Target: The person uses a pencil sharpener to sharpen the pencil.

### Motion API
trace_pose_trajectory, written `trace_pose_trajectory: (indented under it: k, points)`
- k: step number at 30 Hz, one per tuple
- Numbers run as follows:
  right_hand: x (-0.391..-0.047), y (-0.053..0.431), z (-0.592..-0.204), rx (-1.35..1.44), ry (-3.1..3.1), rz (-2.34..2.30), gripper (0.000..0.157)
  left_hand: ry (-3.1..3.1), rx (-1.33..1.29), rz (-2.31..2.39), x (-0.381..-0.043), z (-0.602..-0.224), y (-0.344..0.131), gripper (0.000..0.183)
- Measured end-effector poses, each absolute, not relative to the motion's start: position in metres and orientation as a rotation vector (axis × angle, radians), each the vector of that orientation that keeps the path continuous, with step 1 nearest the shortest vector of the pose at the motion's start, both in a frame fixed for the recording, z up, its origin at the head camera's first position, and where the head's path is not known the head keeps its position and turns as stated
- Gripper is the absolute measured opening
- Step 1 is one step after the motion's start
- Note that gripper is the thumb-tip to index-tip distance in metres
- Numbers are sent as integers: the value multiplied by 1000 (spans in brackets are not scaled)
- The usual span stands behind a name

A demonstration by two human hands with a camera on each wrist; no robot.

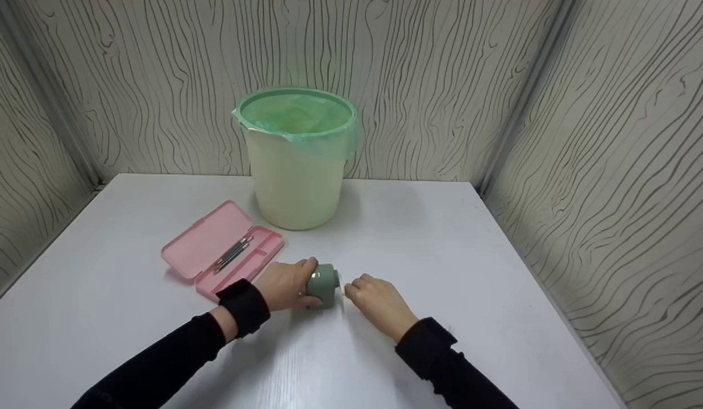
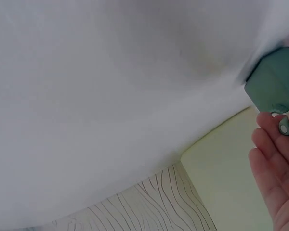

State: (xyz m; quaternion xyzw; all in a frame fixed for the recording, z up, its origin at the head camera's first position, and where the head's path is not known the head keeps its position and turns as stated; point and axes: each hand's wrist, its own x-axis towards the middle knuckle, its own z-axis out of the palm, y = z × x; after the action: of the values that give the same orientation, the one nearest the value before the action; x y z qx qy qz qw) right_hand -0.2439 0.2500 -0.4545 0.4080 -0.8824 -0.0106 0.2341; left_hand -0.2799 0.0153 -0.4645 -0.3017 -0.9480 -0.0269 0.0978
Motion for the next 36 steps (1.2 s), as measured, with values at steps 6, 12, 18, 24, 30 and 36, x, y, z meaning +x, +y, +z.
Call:
trace_pose_trajectory:
  k: [6, 12, 18, 24, 30, 36]
  points:
    - [-251, 249, -442, 1108, -2372, -31, 14, -2804, -917, -99, -280, -462, 14, 63]
    - [-267, 245, -437, 1058, -2353, -39, 13, -2808, -915, -81, -281, -461, 14, 66]
    - [-288, 238, -437, 996, -2397, -61, 15, -2816, -913, -62, -280, -462, 15, 70]
    - [-303, 232, -447, 969, -2489, -92, 12, -2796, -905, -37, -280, -463, 16, 68]
    - [-308, 230, -457, 993, -2579, -77, 7, -2775, -899, -16, -280, -464, 17, 67]
    - [-307, 230, -465, 1000, -2661, -32, 7, -2804, -894, -29, -280, -463, 16, 69]
